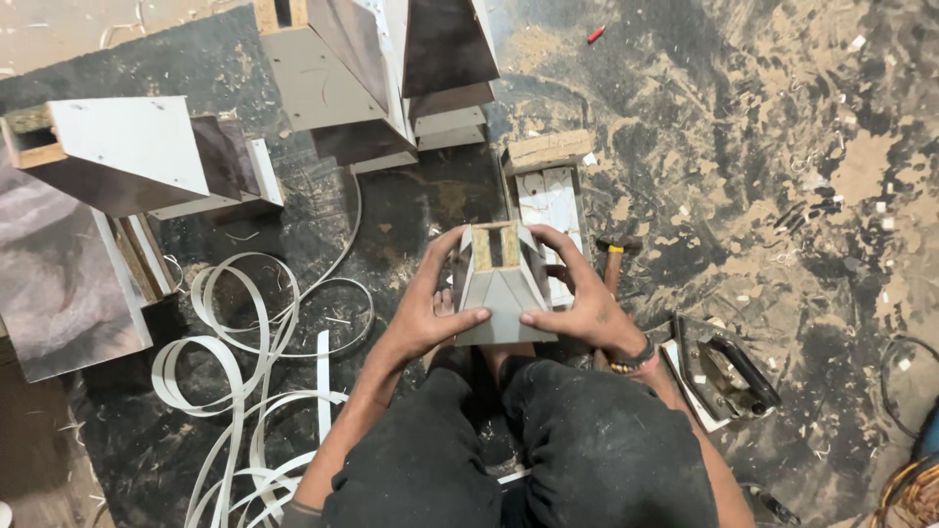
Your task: The person sits on the workshop floor applying white edge banding tape to small angled wooden panels. They align the tape along a panel edge, press it with a hand-held iron, trim excess tape by hand, and set finished panels aside while picking up the next one.
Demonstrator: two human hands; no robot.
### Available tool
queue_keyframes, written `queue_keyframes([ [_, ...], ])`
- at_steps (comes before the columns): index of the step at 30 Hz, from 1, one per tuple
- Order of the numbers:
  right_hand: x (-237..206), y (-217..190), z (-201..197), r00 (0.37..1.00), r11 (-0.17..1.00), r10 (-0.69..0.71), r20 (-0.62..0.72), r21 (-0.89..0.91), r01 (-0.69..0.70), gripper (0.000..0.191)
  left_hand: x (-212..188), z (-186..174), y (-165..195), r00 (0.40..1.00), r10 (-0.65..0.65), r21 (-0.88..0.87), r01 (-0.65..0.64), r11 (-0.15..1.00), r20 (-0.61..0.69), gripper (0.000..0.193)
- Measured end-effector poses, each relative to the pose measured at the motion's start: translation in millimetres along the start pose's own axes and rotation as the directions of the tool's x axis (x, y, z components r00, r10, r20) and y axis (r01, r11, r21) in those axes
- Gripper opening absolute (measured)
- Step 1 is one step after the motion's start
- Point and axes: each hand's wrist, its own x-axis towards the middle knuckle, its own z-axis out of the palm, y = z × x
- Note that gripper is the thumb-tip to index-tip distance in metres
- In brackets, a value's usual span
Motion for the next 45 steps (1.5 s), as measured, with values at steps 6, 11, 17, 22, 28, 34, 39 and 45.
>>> queue_keyframes([
  [6, -8.8, -13.2, 8.5, 0.998, 0.994, 0.068, -0.004, 0.089, -0.068, 0.099, -3.5, 4.6, 14.5, 0.996, -0.066, 0.013, 0.067, 0.998, -0.062, 0.092],
  [11, -10.2, -6.6, 14.9, 0.991, 0.981, 0.126, 0.047, 0.145, -0.131, 0.09, -5.4, 6.7, 21.7, 0.979, -0.186, -0.02, 0.185, 0.983, -0.083, 0.089],
  [17, -10.4, 5.1, 19.5, 0.991, 0.986, 0.129, 0.028, 0.104, -0.131, 0.083, -5.1, 10.4, 20.2, 0.975, -0.205, 0.016, 0.207, 0.978, -0.081, 0.079],
  [22, -10.4, 6.9, 21.3, 0.987, 0.983, 0.16, 0.007, 0.09, -0.16, 0.081, -0.7, 12.0, 18.3, 0.952, -0.297, -0.042, 0.294, 0.955, -0.071, 0.072],
  [28, -10.5, 10.1, 23.0, 0.987, 0.982, 0.16, 0.009, 0.104, -0.16, 0.086, 1.5, 12.6, 19.0, 0.939, -0.334, -0.027, 0.333, 0.943, -0.082, 0.071],
  [34, -10.0, 12.1, 22.1, 0.992, 0.987, 0.123, 0.025, 0.099, -0.125, 0.091, 0.5, 13.8, 18.3, 0.918, -0.383, -0.027, 0.382, 0.924, -0.1, 0.071],
  [39, -9.3, 11.0, 20.7, 0.992, 0.983, 0.128, 0.022, 0.132, -0.13, 0.09, -0.6, 15.1, 13.4, 0.945, -0.31, -0.151, 0.294, 0.944, -0.1, 0.07],
  [45, -10.0, 14.4, 24.1, 0.988, 0.971, 0.151, 0.034, 0.183, -0.155, 0.085, -5.1, 15.9, 5.4, 0.957, -0.264, -0.161, 0.244, 0.956, -0.119, 0.066],
])
